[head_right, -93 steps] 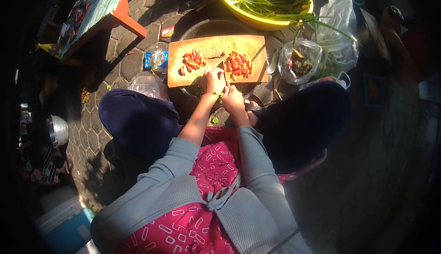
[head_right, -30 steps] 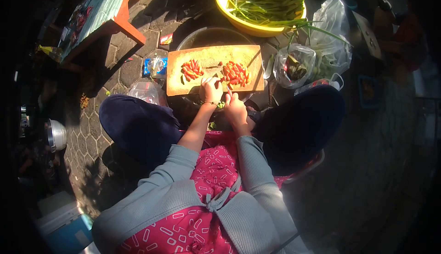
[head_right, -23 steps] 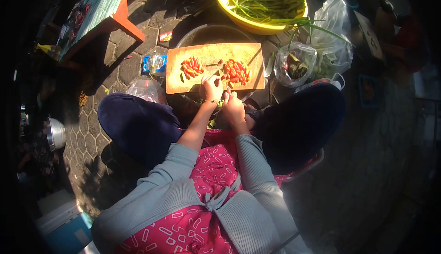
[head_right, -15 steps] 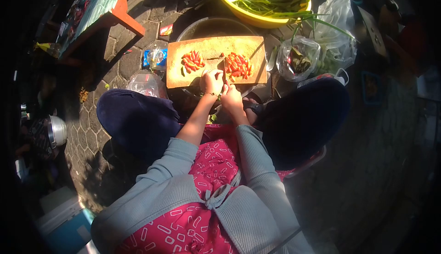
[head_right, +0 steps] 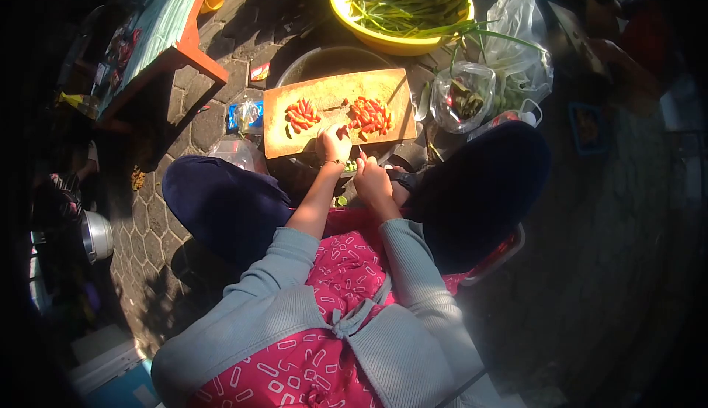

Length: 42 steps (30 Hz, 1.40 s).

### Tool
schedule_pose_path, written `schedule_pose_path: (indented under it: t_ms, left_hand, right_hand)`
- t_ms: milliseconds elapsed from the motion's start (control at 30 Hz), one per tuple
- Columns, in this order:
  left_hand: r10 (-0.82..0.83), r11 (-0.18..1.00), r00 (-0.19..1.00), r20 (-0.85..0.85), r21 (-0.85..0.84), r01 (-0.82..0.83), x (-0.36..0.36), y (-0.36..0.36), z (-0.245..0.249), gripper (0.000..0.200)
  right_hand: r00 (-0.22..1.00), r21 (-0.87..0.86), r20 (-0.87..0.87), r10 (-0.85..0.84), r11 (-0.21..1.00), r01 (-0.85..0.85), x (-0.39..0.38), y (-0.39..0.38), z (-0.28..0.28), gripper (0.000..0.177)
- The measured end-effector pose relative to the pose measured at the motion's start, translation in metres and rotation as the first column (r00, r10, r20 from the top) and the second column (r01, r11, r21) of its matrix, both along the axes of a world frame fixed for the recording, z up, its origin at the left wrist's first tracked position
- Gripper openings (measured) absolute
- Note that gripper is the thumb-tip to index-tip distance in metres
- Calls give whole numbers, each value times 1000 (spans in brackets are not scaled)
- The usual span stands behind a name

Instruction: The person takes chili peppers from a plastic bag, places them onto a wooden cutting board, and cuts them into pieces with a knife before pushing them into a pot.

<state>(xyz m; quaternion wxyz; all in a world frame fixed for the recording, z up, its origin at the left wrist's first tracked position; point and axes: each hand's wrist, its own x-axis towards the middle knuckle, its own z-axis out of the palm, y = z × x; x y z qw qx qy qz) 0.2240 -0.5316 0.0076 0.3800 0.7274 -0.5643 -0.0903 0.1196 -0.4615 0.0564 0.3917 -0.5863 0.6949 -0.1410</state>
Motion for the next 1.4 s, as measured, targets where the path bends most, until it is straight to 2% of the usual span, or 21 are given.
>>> schedule_pose_path:
  t_ms: [67,167,267,300,500,567,667,700,800,833,867,933,967,1000,1067,1133,1167,1200,1267,1333,1400]
  left_hand:
    - [24,994,1000,9,108,-25,-2,-1,7,3]
    - [-11,998,1000,-3,58,12,3,-4,-10,3]
    - [-20,997,999,-28,68,22,3,-3,-12,4]
    - [-21,998,999,-30,59,23,3,-4,-14,3]
    - [-23,991,999,-42,127,28,1,-4,4,2]
    - [-2,982,1000,-16,190,5,-2,-4,14,2]
    - [42,986,999,-9,159,-40,-2,-8,1,4]
    - [42,987,999,-12,155,-39,-1,-9,2,4]
    - [-26,978,996,-89,205,44,8,-6,10,9]
    - [55,950,991,-120,311,-15,10,-6,15,13]
    - [60,951,991,-117,307,-22,16,-10,12,13]
    - [61,996,997,-37,-56,-63,35,-16,7,14]
    - [66,994,991,-117,-75,-75,44,-15,23,16]
    - [182,978,977,-110,-81,-191,52,-16,30,18]
    - [356,923,934,6,-155,-351,80,-16,22,21]
    - [372,911,892,-258,-81,-404,112,-23,-22,20]
    - [464,886,863,-201,112,-450,103,-12,9,19]
    - [462,887,865,-197,107,-449,104,-11,5,19]
    - [470,878,841,-267,241,-414,105,-10,-3,20]
    - [483,872,835,-262,223,-435,106,-12,-11,20]
    - [517,847,839,-170,244,-472,104,-10,1,18]
  right_hand:
    - [1000,-90,-23,4,996,-7,1,-6,-10,36]
    - [999,-198,31,25,980,-18,3,-8,-28,35]
    - [1000,-144,11,24,989,-22,4,-8,-24,33]
    - [997,-214,-4,74,974,-73,5,-9,-39,32]
    - [998,-114,56,-6,993,12,14,-10,-47,35]
    - [992,-114,128,-8,993,23,9,-12,-48,37]
    - [995,-163,87,46,986,-31,3,-2,-70,38]
    - [997,-80,80,-15,997,21,1,2,-50,37]
    - [999,-58,52,-4,998,7,-5,1,-19,37]
    - [999,-57,50,-7,998,10,-6,-2,-18,35]
    - [999,-61,53,-1,998,5,-5,-3,-19,35]
    - [996,-102,79,32,995,-24,0,-2,-22,33]
    - [995,-88,85,53,995,-46,2,-3,-31,32]
    - [993,-88,93,66,994,-58,4,-3,-32,32]
    - [993,-165,118,16,986,4,6,-3,-33,32]
    - [985,-183,166,-43,980,74,5,-8,-32,30]
    - [982,-159,176,-62,983,91,4,-12,-29,30]
    - [979,-135,187,-84,985,110,4,-15,-28,30]
    - [974,-139,204,-101,982,131,6,-15,-28,30]
    - [991,-153,134,-24,987,45,7,-11,-28,31]
    - [990,-206,140,-7,978,36,7,-10,-37,32]
